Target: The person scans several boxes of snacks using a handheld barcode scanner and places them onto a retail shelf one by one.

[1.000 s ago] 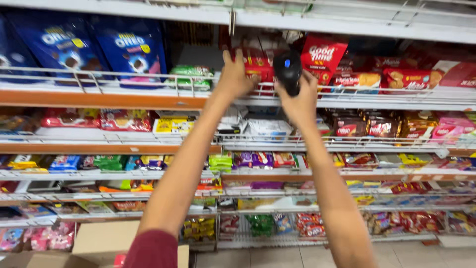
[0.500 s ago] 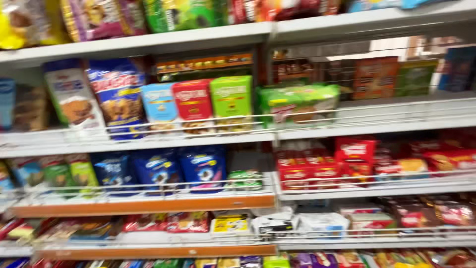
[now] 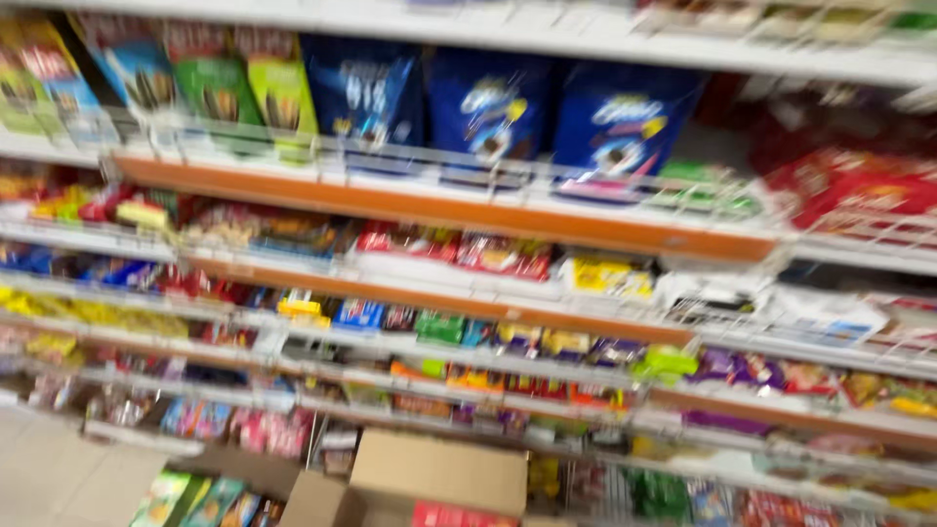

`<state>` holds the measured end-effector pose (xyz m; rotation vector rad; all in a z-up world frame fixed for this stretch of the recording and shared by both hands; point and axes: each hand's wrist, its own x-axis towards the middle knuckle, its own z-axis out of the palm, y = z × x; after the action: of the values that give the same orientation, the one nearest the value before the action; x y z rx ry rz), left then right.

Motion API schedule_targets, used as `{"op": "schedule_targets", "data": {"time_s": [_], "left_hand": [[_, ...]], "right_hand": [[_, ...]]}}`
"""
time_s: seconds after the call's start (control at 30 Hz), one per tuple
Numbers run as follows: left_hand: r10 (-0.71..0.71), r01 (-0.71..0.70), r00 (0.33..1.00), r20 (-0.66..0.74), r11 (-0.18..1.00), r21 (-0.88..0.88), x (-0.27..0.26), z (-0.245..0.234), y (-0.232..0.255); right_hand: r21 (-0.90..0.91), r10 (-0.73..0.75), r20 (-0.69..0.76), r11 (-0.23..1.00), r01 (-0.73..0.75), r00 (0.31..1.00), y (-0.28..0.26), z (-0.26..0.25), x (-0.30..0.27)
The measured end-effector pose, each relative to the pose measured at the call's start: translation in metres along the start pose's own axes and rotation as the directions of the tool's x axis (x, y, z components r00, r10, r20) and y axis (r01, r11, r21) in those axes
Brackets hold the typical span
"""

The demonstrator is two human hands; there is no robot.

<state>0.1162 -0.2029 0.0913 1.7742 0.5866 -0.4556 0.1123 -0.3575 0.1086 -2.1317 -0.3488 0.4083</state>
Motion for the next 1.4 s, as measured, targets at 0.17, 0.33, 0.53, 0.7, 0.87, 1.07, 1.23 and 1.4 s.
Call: {"op": "schedule_targets", "data": {"time_s": [0.17,0.33,0.53,0.7,0.87,1.07,1.23,1.4], "left_hand": [[-0.048,0.05,0.997,0.057,0.999,-0.023,0.001,-0.014,-0.131],[-0.066,0.073,0.989,0.131,0.996,-0.052,0.017,-0.005,-0.174],[-0.102,0.11,0.991,0.085,0.989,-0.097,0.037,0.001,-0.176],[-0.124,0.101,0.991,0.046,0.488,-0.867,0.071,0.003,-0.187],[-0.173,0.126,0.981,0.086,0.237,-0.963,0.101,0.014,-0.204],[-0.16,0.091,0.987,0.031,0.38,-0.92,0.109,0.018,-0.217],[-0.06,0.036,0.998,0.012,0.421,-0.906,0.115,0.021,-0.23],[-0.181,0.123,0.983,0.033,0.516,-0.848,0.122,0.018,-0.238]], "right_hand": [[-0.077,0.086,0.079,0.994,-0.08,0.993,0.027,0.087,-0.026],[-0.252,0.303,0.242,0.937,-0.242,0.922,0.063,0.12,-0.033],[-0.205,0.309,0.236,0.943,-0.264,0.921,0.089,0.135,-0.017],[-0.176,0.223,0.217,0.967,-0.186,0.95,0.118,0.159,0.014],[-0.317,0.132,0.31,0.948,-0.029,0.942,0.164,0.18,-0.004],[-0.306,0.236,0.328,0.943,-0.133,0.915,0.201,0.2,-0.003],[-0.303,0.206,0.34,0.948,-0.101,0.918,0.205,0.203,-0.006],[-0.468,0.371,0.353,0.865,-0.181,0.859,0.193,0.194,0.0]]}}
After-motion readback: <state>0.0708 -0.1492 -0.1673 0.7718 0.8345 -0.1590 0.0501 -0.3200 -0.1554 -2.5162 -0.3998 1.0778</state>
